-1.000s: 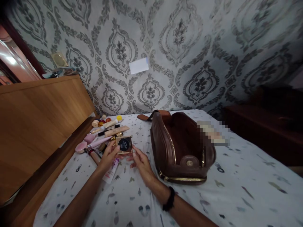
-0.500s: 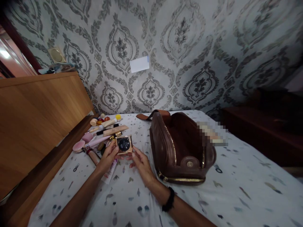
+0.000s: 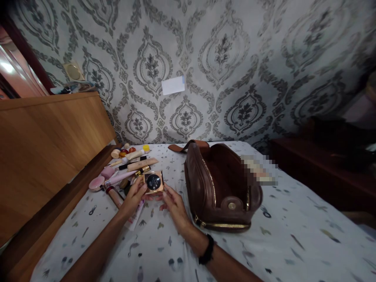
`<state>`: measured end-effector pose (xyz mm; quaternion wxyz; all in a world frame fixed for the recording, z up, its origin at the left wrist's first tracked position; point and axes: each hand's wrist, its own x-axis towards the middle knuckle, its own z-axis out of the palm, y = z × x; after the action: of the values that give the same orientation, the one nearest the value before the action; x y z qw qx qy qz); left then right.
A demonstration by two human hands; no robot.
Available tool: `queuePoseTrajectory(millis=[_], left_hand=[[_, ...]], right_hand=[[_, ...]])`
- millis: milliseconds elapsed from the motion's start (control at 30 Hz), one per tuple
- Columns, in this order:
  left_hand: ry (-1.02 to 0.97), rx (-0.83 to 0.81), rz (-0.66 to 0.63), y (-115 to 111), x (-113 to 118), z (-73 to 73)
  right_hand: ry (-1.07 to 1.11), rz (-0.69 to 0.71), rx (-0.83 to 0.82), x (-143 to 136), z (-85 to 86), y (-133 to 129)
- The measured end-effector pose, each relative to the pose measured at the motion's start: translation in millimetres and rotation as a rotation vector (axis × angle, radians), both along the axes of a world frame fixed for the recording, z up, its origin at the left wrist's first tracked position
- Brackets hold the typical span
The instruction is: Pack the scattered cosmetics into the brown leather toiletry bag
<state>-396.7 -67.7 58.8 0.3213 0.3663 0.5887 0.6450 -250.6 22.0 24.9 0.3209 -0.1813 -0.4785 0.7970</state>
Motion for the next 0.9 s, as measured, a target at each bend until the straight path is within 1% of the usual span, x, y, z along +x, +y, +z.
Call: queuePoseTrajectory(millis=[167,400,567,733,833,900], left_hand=[[-0.001,0.023,-0.014,0,0,0.0],[0.020,0.058,-0.011,-1,1,-0.4],[0.058,0.073,-0.006,-2,1,-2.7],[0.184,0.067,-0.081,-4,-2,-0.7],[0.338,0.063,-0.091,-5,-1,2.9],[0.384,0.060,-0.075,-5,2,3.6]], right_hand=[[0.005,-0.018,-0.008,0,0.3,-1],[0.026,0.008,-0.026,2,4.1,-3],[0.029,0.009,-0.076,0,4.3,-1],[0.082,0.031,-0.123,-1,8.0,0],[0.085,0.043,-0.116,-1,10.0,-1],[0.089,0.036,-0.110,-1,10.3,-2]])
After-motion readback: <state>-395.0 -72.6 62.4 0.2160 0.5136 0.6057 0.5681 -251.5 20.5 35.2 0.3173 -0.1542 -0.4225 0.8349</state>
